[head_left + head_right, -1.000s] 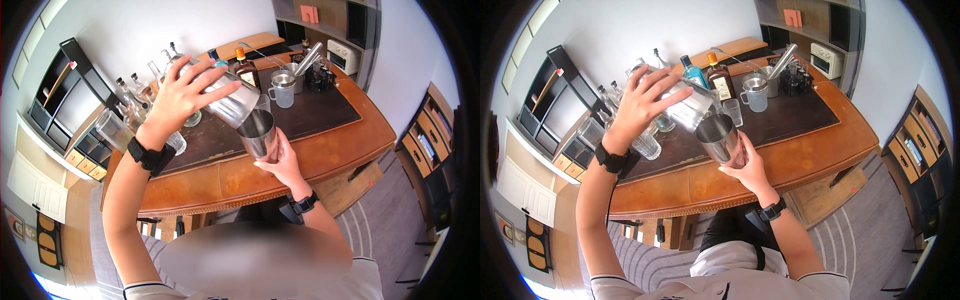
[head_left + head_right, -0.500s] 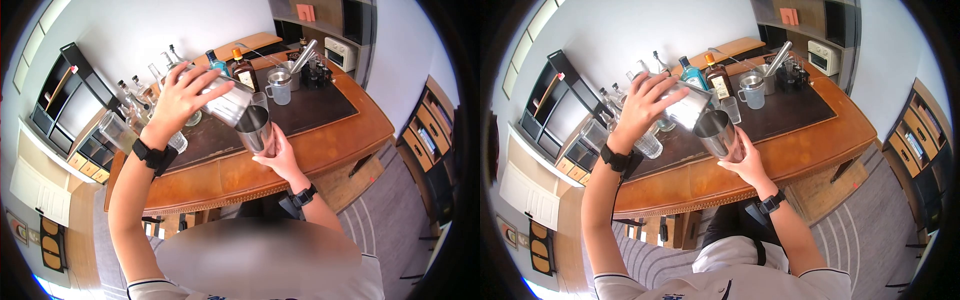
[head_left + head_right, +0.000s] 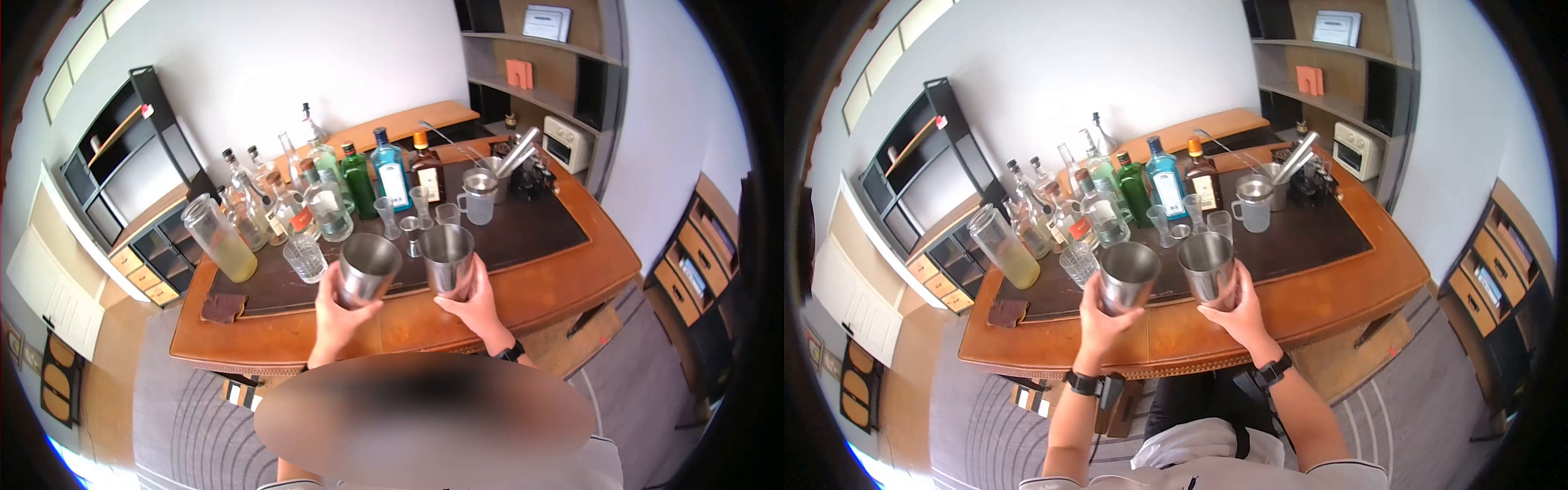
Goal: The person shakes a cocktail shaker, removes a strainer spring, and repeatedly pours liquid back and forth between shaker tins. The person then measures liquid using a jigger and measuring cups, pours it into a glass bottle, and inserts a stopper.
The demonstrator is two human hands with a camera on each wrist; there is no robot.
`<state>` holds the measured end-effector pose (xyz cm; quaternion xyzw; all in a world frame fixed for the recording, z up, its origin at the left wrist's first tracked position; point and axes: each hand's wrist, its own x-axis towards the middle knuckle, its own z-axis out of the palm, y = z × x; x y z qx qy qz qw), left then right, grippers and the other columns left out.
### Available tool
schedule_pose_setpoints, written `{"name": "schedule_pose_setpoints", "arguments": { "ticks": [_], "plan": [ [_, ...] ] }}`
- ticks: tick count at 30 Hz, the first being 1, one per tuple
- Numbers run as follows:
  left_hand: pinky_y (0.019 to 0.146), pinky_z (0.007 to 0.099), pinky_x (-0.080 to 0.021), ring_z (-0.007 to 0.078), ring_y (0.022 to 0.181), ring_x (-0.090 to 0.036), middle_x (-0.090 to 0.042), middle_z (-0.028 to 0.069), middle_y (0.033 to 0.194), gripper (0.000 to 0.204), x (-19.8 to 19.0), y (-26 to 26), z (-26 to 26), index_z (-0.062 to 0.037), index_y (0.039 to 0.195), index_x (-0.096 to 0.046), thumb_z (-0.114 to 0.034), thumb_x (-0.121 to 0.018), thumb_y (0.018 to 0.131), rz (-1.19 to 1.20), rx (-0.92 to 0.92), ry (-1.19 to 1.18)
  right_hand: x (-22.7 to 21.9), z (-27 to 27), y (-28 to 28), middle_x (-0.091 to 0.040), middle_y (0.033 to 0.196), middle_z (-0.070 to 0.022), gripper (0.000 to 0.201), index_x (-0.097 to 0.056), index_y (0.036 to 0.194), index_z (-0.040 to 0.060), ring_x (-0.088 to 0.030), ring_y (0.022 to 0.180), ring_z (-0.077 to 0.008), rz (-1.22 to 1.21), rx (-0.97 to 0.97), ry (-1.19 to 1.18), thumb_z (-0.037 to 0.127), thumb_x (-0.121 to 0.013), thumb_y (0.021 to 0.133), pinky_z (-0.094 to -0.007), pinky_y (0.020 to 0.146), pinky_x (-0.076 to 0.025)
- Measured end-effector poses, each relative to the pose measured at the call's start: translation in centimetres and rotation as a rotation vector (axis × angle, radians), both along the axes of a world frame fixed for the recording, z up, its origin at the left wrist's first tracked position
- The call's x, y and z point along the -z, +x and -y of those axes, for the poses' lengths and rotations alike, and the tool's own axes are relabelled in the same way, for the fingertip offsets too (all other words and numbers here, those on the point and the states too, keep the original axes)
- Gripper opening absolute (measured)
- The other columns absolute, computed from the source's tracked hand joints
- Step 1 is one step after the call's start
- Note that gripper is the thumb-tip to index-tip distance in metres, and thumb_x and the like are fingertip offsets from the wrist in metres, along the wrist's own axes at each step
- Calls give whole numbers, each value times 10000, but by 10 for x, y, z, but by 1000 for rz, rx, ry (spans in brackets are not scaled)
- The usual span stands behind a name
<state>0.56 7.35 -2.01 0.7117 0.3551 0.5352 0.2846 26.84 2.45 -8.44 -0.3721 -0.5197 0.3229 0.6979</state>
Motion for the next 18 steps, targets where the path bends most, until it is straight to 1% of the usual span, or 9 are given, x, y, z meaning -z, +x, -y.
{"name": "schedule_pose_setpoints", "arguments": {
  "ticks": [3,7,8,11,12,13,15,16,18],
  "plan": [
    [1090,367,-415,222,1257,-519,-539,127,1332,981,6,8,10,-7,1428,-392,-104,-947,625,100,4,-46,-16,2,2,-422,1490,-117,1046,-243,1539,9,-451,1369,-227,-123,-66,-78,-23,-866,701,-384,1128,-400],
    [1099,377,-411,218,1282,-500,-511,121,1358,967,13,11,3,-12,1417,-390,-105,-946,630,155,67,-78,-48,1,12,-411,1490,-108,1018,-246,1537,12,-477,1347,-239,-114,-116,-132,-87,-831,711,-391,1058,-497],
    [1099,378,-410,220,1285,-499,-512,122,1358,963,14,13,1,-15,1418,-391,-107,-944,634,172,69,-72,-54,-4,18,-396,1499,-112,1023,-237,1541,8,-470,1355,-251,-11,-106,-29,-94,-822,709,-412,1058,-505],
    [1103,380,-406,224,1293,-496,-511,125,1360,960,11,13,-2,-19,1424,-388,-110,-940,643,191,49,-91,-100,-13,30,-447,1473,-119,1034,-269,1544,8,-480,1348,-241,172,-74,-30,-60,-846,689,-393,1092,-459],
    [1105,382,-403,227,1298,-493,-509,128,1363,962,11,14,-4,-20,1429,-383,-111,-937,648,177,37,-100,-109,-19,35,-511,1431,-136,999,-377,1507,0,-511,1323,-238,242,-33,44,-33,-878,644,-377,1105,-433],
    [1105,382,-403,227,1298,-493,-509,128,1363,962,12,14,-5,-20,1429,-383,-111,-937,648,187,37,-106,-124,-21,37,-511,1431,-136,999,-377,1507,0,-511,1323,-238,252,-33,37,-33,-878,644,-377,1105,-433],
    [1106,387,-404,232,1305,-489,-502,133,1375,968,14,13,-9,-17,1440,-374,-115,-935,657,199,64,-95,-163,-20,36,-556,1398,-147,957,-479,1455,2,-548,1291,-245,796,135,140,-21,-892,593,-368,1098,-433],
    [1106,387,-404,232,1305,-489,-502,133,1375,968,16,12,-9,-17,1440,-374,-115,-935,657,203,59,-103,-177,-22,31,-590,1363,-157,910,-549,1407,20,-580,1258,-256,855,147,142,-25,-886,563,-360,1078,-443],
    [1106,386,-406,233,1311,-484,-493,132,1386,972,18,14,-11,-18,1450,-368,-116,-932,664,213,57,-99,-190,-30,28,-604,1337,-139,911,-555,1414,72,-572,1258,-304,964,118,121,-36,-870,566,-390,1079,-441]
  ]
}}
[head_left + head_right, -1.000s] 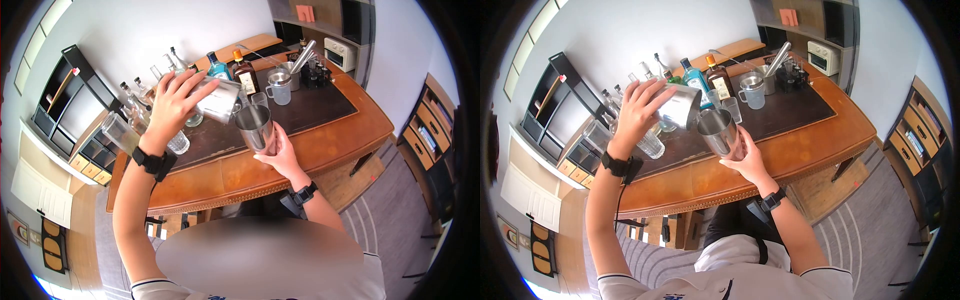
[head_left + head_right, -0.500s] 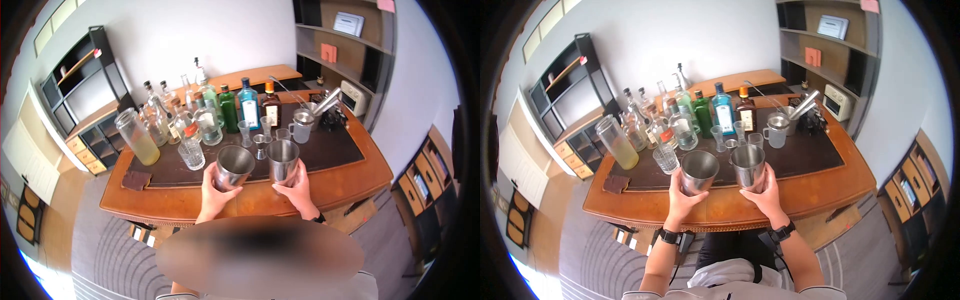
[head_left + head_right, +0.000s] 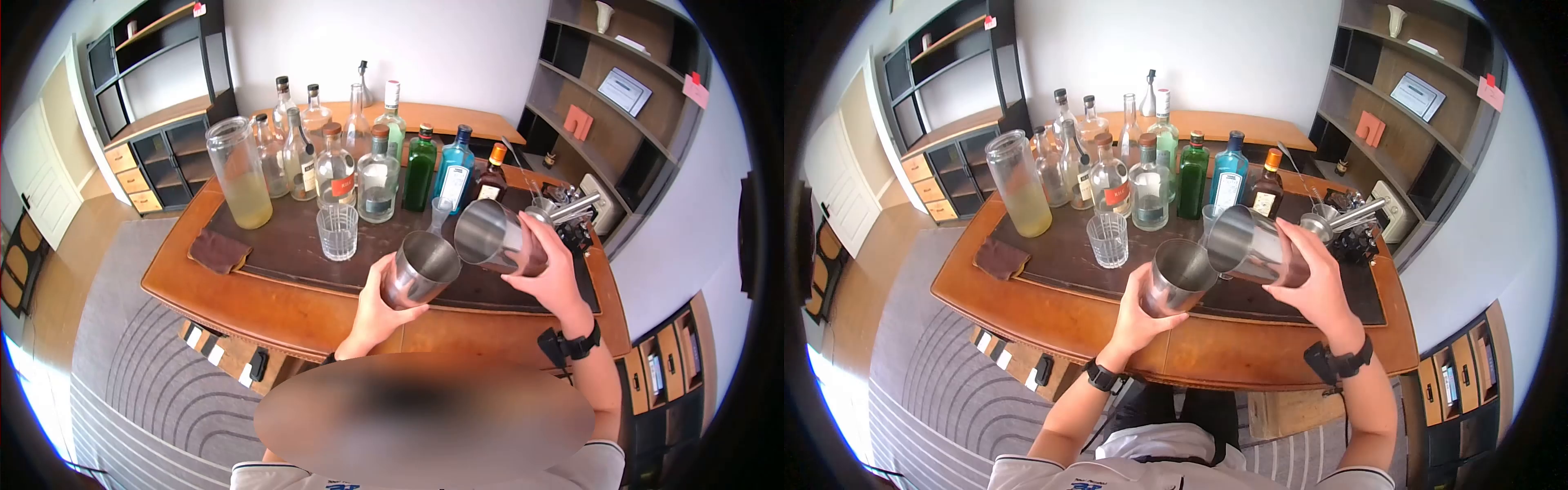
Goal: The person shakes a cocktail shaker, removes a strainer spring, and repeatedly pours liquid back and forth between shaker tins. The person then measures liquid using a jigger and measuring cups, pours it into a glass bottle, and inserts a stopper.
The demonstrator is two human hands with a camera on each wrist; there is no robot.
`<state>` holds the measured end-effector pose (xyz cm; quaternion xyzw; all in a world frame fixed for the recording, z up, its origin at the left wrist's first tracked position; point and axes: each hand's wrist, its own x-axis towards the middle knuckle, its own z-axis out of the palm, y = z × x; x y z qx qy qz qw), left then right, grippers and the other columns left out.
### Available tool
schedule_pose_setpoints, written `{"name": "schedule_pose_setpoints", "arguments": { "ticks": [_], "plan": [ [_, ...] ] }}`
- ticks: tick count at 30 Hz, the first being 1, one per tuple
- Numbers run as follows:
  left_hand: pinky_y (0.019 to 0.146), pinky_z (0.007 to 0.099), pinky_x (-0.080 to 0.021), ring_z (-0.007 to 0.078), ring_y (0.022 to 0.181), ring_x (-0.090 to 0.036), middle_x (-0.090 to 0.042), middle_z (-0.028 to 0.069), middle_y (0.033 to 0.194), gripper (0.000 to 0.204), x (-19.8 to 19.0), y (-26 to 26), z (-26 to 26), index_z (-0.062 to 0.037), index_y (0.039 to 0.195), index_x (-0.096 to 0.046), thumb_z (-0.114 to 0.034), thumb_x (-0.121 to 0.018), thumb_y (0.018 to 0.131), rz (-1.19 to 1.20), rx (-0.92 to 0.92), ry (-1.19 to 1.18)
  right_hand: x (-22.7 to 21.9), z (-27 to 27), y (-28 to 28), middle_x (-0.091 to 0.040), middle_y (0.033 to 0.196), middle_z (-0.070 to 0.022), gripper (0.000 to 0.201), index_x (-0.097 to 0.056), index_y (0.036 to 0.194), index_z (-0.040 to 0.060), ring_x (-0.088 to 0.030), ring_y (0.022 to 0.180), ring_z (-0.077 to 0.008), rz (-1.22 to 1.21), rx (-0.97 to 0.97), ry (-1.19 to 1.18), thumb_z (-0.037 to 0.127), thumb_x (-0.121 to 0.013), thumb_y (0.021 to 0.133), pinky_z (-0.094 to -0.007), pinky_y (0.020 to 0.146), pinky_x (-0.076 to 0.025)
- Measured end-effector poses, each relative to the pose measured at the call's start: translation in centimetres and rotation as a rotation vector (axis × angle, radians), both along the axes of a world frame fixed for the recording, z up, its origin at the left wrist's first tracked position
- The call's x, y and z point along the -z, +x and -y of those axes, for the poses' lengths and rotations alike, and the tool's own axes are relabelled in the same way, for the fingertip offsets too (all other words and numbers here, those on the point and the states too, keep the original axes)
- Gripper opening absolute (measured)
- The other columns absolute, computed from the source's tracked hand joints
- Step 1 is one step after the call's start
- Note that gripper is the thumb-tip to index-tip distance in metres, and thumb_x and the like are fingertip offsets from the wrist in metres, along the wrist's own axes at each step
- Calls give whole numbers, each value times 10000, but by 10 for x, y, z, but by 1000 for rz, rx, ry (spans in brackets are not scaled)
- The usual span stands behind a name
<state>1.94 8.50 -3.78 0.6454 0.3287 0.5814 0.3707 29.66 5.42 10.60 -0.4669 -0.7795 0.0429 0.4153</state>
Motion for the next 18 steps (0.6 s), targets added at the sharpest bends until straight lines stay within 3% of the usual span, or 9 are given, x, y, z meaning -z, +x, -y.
{"name": "schedule_pose_setpoints", "arguments": {
  "ticks": [8,17,18],
  "plan": [
    [1094,387,-441,261,1294,-549,-551,165,1401,975,-4,3,2,-31,1475,-405,-109,-927,654,-30,-12,30,-39,-20,-11,-604,1285,-69,868,-604,1383,225,-570,1174,-294,495,-3,168,-50,-796,582,-450,1032,-400],
    [1098,378,-429,224,1291,-534,-557,143,1384,992,-11,2,-9,-16,1469,-412,-116,-944,638,-51,14,-82,-78,-43,-20,-590,1299,-64,854,-649,1320,251,-564,1179,-300,819,-62,343,-47,-797,533,-476,1026,-400],
    [1099,376,-428,220,1291,-532,-555,137,1385,1000,-11,3,-13,-16,1468,-412,-113,-949,630,-21,25,-121,-85,-45,-24,-599,1294,-61,755,-662,1296,258,-576,1163,-293,879,-40,355,3,-785,596,-479,1004,-417]
  ]
}}
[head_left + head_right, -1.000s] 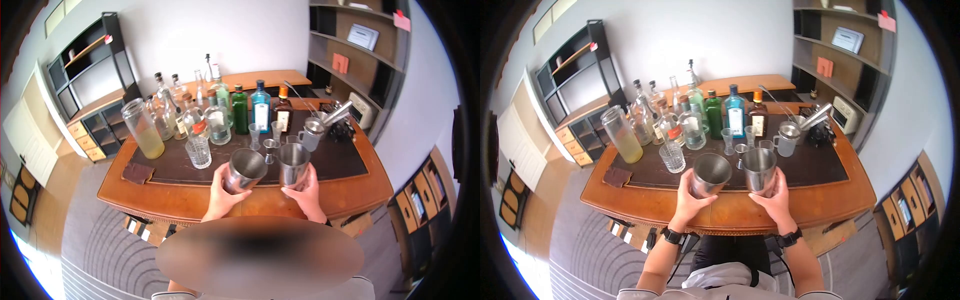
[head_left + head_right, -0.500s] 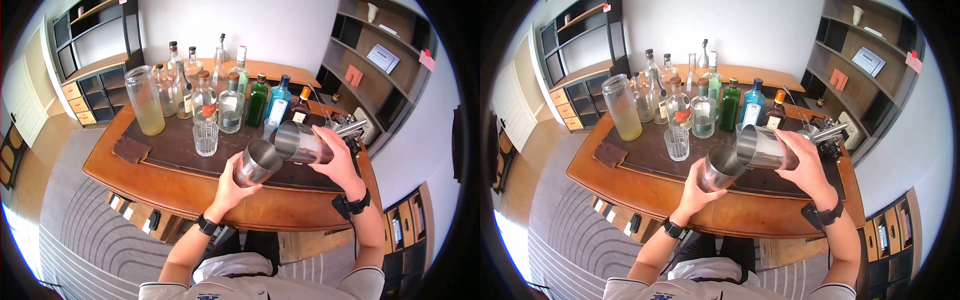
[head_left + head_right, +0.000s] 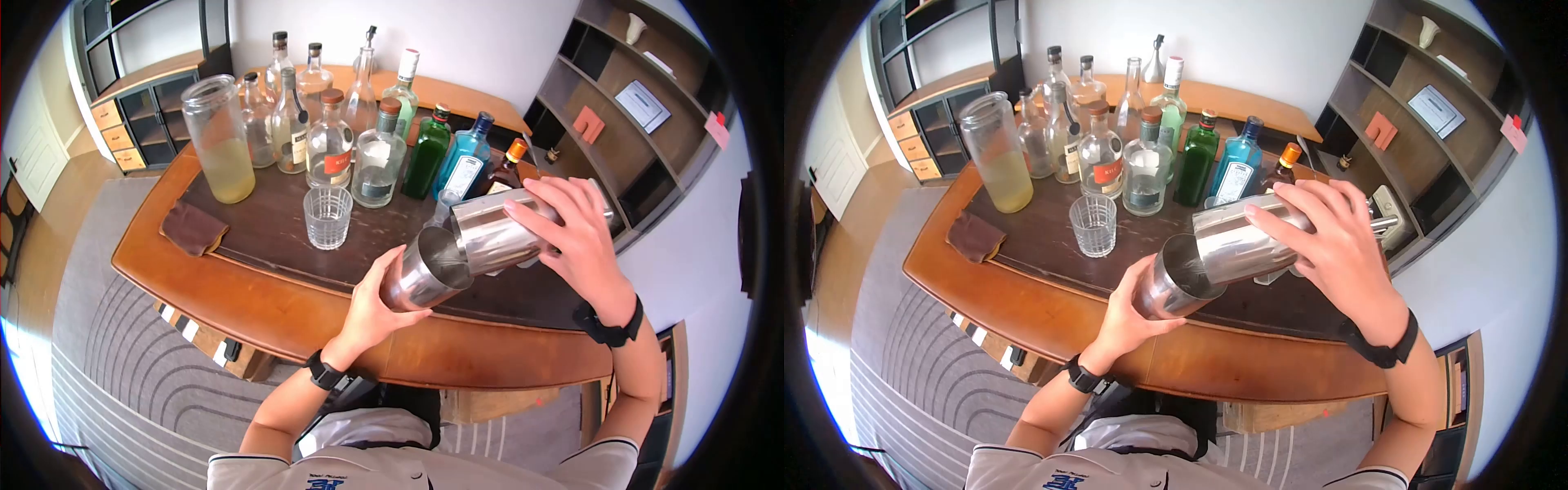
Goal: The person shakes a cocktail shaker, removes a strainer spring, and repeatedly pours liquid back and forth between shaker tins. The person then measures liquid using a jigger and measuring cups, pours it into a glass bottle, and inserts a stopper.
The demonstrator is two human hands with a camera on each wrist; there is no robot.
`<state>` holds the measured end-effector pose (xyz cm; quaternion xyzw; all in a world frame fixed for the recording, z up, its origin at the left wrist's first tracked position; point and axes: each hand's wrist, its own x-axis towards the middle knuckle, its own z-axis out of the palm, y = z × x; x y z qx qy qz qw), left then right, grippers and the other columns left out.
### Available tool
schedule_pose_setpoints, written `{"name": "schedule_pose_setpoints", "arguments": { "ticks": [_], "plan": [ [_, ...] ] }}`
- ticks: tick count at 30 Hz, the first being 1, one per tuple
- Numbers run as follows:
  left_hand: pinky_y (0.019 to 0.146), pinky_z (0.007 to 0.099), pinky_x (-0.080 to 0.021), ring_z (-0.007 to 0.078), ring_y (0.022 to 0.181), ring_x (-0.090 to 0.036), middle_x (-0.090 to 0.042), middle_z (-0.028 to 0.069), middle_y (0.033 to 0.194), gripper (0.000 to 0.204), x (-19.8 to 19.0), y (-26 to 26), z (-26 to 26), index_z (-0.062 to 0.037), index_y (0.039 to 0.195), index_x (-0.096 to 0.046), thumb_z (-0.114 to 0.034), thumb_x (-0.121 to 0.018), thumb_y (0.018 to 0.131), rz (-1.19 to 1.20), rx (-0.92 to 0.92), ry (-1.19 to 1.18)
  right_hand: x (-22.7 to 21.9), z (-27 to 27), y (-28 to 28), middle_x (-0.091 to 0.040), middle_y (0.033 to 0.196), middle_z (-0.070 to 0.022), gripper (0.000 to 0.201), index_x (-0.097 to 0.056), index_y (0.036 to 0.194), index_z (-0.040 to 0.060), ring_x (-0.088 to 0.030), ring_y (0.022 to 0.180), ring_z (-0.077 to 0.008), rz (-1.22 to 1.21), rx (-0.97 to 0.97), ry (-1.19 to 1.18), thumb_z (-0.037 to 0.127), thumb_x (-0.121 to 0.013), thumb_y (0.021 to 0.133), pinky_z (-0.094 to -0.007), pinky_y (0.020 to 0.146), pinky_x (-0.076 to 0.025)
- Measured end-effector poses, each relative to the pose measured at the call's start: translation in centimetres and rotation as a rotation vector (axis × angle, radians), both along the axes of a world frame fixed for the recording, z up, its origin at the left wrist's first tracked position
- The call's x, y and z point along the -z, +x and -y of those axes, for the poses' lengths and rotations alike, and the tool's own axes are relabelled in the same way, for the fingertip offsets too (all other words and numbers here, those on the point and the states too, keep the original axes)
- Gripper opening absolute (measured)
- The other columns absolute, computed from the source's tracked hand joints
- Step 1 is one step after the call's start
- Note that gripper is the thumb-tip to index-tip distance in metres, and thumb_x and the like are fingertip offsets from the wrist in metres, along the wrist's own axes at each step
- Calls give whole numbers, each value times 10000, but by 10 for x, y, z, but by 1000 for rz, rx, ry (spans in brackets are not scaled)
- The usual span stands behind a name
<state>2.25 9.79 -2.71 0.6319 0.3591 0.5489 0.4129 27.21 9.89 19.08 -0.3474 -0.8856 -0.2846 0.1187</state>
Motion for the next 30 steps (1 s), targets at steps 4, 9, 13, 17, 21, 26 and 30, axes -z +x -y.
{"name": "schedule_pose_setpoints", "arguments": {
  "ticks": [4,9,13,17,21,26,30],
  "plan": [
    [1101,378,-424,214,1291,-528,-551,131,1385,1014,-3,4,-13,-10,1463,-413,-108,-959,614,13,-16,-62,-15,-26,-3,-635,1257,-44,515,-675,1247,294,-604,1107,-271,135,-74,167,134,-705,759,-478,962,-448],
    [1091,387,-428,238,1283,-544,-558,144,1378,1015,-17,9,-27,-15,1451,-421,-130,-970,605,9,73,-125,-33,-44,-13,-627,1288,-17,399,-672,1175,319,-600,1121,-257,213,-97,83,160,-705,811,-474,936,-461],
    [1081,394,-442,246,1270,-560,-564,145,1379,1009,-30,9,-29,-27,1446,-433,-127,-971,598,24,59,-148,-38,-59,-10,-611,1337,-12,435,-642,1240,349,-581,1159,-255,239,-108,-25,186,-687,840,-472,948,-461],
    [1071,408,-459,272,1266,-575,-569,155,1386,1008,-35,5,-32,-44,1445,-442,-131,-971,592,12,55,-150,-33,-67,-8,-596,1362,-12,418,-642,1258,364,-575,1175,-255,262,-93,-91,206,-672,872,-478,967,-448],
    [1060,403,-474,319,1259,-586,-570,145,1405,971,-31,0,-36,-69,1434,-474,-108,-948,588,-14,32,-97,-23,-69,-7,-602,1357,-12,400,-647,1250,363,-581,1173,-259,266,-92,-88,208,-670,882,-484,981,-436],
    [1062,405,-472,325,1265,-581,-567,143,1410,981,-22,-4,-39,-68,1434,-475,-97,-945,573,-17,45,-105,-18,-61,4,-621,1339,-14,409,-649,1237,377,-591,1174,-259,269,-63,6,215,-704,865,-493,1005,-408],
    [1064,399,-471,316,1265,-581,-568,143,1404,984,-23,-2,-42,-66,1435,-476,-84,-942,568,-30,13,-103,-8,-61,5,-623,1340,-8,418,-657,1225,379,-598,1160,-258,208,-69,16,207,-714,849,-490,991,-416]
  ]
}}
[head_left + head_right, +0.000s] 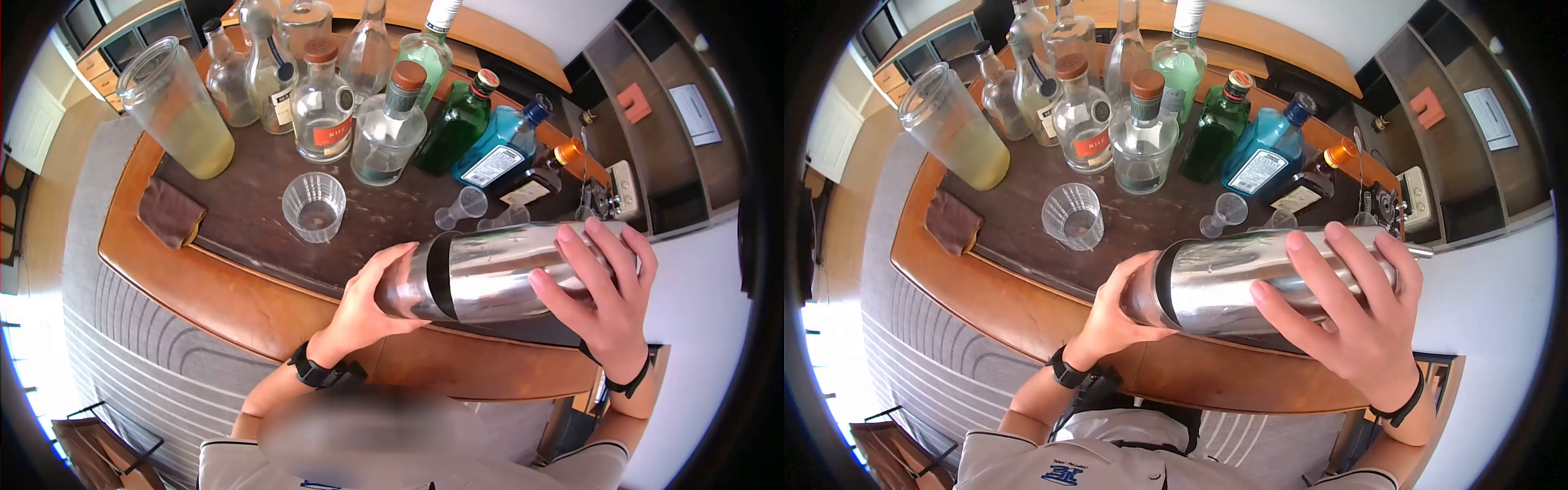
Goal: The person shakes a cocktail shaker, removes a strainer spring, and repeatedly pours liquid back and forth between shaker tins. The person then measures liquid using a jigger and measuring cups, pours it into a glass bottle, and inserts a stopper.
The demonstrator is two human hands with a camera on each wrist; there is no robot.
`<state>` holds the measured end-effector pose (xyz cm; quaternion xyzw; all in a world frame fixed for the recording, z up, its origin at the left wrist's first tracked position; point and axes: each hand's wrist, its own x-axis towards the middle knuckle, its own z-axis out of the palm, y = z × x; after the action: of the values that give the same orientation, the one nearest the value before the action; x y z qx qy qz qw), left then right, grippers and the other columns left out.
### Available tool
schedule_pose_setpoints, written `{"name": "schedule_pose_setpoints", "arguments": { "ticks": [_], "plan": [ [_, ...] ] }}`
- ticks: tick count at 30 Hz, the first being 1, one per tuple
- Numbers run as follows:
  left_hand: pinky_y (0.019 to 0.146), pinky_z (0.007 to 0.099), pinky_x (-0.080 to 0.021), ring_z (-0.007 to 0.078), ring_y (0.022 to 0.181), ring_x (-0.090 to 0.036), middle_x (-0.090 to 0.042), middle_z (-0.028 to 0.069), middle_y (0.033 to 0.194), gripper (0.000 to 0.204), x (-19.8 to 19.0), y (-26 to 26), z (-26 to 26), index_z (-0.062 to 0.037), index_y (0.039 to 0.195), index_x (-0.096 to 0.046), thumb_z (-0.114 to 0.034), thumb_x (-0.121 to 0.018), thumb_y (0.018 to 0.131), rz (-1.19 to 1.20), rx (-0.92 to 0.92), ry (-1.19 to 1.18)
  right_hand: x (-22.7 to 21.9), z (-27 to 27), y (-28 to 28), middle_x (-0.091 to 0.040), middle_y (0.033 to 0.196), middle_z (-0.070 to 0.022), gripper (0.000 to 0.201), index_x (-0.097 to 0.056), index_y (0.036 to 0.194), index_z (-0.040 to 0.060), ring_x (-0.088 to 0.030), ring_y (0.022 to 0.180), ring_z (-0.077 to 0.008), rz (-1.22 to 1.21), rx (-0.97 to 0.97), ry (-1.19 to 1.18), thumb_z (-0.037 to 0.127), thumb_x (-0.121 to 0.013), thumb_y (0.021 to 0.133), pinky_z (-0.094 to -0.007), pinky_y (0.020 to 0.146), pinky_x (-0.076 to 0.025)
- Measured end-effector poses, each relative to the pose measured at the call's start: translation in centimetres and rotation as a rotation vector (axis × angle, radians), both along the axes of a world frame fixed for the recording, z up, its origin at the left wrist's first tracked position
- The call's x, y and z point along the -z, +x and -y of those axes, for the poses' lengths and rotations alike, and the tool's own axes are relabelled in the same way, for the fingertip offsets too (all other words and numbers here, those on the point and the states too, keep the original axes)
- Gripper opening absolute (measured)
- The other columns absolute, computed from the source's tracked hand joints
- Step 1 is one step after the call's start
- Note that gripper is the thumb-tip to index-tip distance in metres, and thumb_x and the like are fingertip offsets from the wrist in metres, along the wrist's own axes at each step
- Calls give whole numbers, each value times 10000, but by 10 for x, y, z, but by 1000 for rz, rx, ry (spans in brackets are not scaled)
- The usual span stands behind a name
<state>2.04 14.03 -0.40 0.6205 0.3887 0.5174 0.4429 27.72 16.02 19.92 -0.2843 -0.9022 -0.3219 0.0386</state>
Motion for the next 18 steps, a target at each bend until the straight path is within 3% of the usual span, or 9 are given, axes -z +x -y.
{"name": "schedule_pose_setpoints", "arguments": {
  "ticks": [7,15,17,18],
  "plan": [
    [1056,386,-475,289,1241,-595,-581,138,1374,992,2,-8,-3,-69,1448,-471,-80,-941,574,27,59,17,13,3,-8,-628,1331,2,426,-675,1190,378,-602,1153,-253,-7,-2,8,193,-728,810,-477,978,-431],
    [1062,369,-465,236,1248,-587,-582,122,1378,1010,4,-13,10,-53,1464,-446,-100,-954,592,47,33,36,-4,23,-13,-642,1302,3,482,-691,1174,361,-604,1147,-243,-32,-9,221,187,-801,738,-447,1001,-423],
    [1068,367,-457,224,1259,-577,-576,126,1385,1017,5,-16,19,-41,1467,-436,-104,-956,596,42,50,22,-3,32,-24,-633,1329,-93,398,-679,1182,230,-593,1194,-319,-66,-11,39,99,-695,807,-497,1038,-402],
    [1068,366,-456,223,1258,-577,-572,131,1389,1016,6,-17,23,-42,1466,-437,-105,-957,595,67,63,38,2,34,-26,-641,1316,-93,387,-691,1174,218,-596,1181,-313,-58,-41,39,105,-676,804,-492,1028,-406]
  ]
}}
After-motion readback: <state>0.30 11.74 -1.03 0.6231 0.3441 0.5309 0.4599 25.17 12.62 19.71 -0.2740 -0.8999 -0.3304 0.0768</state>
